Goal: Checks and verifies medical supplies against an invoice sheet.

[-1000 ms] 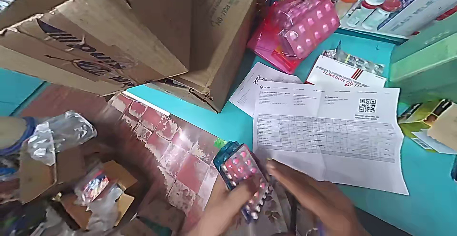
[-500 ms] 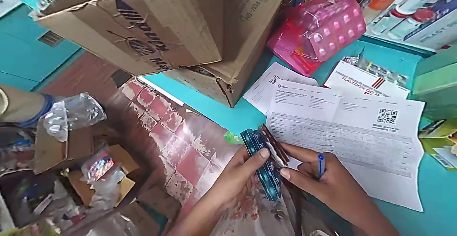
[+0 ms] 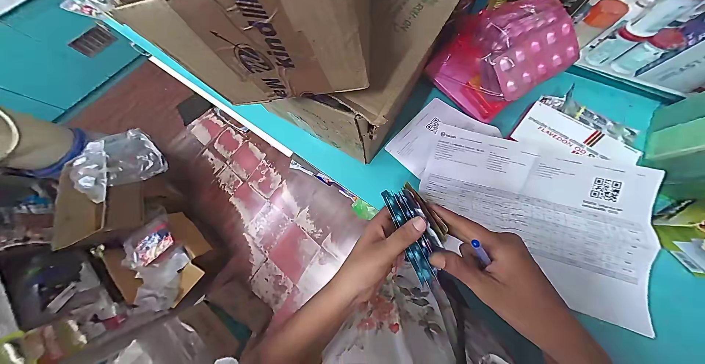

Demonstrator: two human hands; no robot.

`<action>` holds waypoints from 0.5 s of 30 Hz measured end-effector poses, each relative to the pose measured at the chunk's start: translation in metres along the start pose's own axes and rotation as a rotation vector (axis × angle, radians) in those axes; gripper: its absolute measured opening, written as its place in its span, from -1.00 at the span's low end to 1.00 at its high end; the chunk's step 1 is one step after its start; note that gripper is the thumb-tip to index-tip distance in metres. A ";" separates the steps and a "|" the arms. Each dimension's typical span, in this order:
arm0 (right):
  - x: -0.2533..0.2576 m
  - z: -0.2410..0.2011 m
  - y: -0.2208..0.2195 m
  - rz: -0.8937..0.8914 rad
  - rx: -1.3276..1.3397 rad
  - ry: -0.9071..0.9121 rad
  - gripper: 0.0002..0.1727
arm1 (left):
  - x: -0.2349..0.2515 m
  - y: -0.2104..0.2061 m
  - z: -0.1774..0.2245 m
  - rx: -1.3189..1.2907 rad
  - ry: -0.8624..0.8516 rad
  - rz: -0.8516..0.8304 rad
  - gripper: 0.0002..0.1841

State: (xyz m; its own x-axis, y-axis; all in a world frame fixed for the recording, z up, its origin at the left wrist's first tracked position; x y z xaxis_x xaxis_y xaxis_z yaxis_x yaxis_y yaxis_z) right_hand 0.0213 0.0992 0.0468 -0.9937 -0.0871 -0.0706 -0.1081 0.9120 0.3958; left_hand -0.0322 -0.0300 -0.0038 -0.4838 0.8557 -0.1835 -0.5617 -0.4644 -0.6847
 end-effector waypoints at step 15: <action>0.002 -0.011 0.003 0.056 -0.134 -0.048 -0.38 | 0.001 0.008 -0.007 -0.187 -0.042 -0.098 -0.63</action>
State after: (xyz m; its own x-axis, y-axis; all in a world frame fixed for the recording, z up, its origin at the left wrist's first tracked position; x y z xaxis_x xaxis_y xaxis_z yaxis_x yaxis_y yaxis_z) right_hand 0.0186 0.0969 0.0581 -0.9961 -0.0155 -0.0874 -0.0588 0.8527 0.5191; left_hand -0.0326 -0.0314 -0.0143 -0.4626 0.8827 -0.0825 -0.4751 -0.3254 -0.8175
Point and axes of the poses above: each hand's wrist, its own x-axis towards the middle knuckle, its own y-axis out of the back of the hand, z = x × y, the point moved 8 cm from there along x, towards the middle knuckle, and after that the axes turned 13 degrees about -z, right-handed, at the moved point
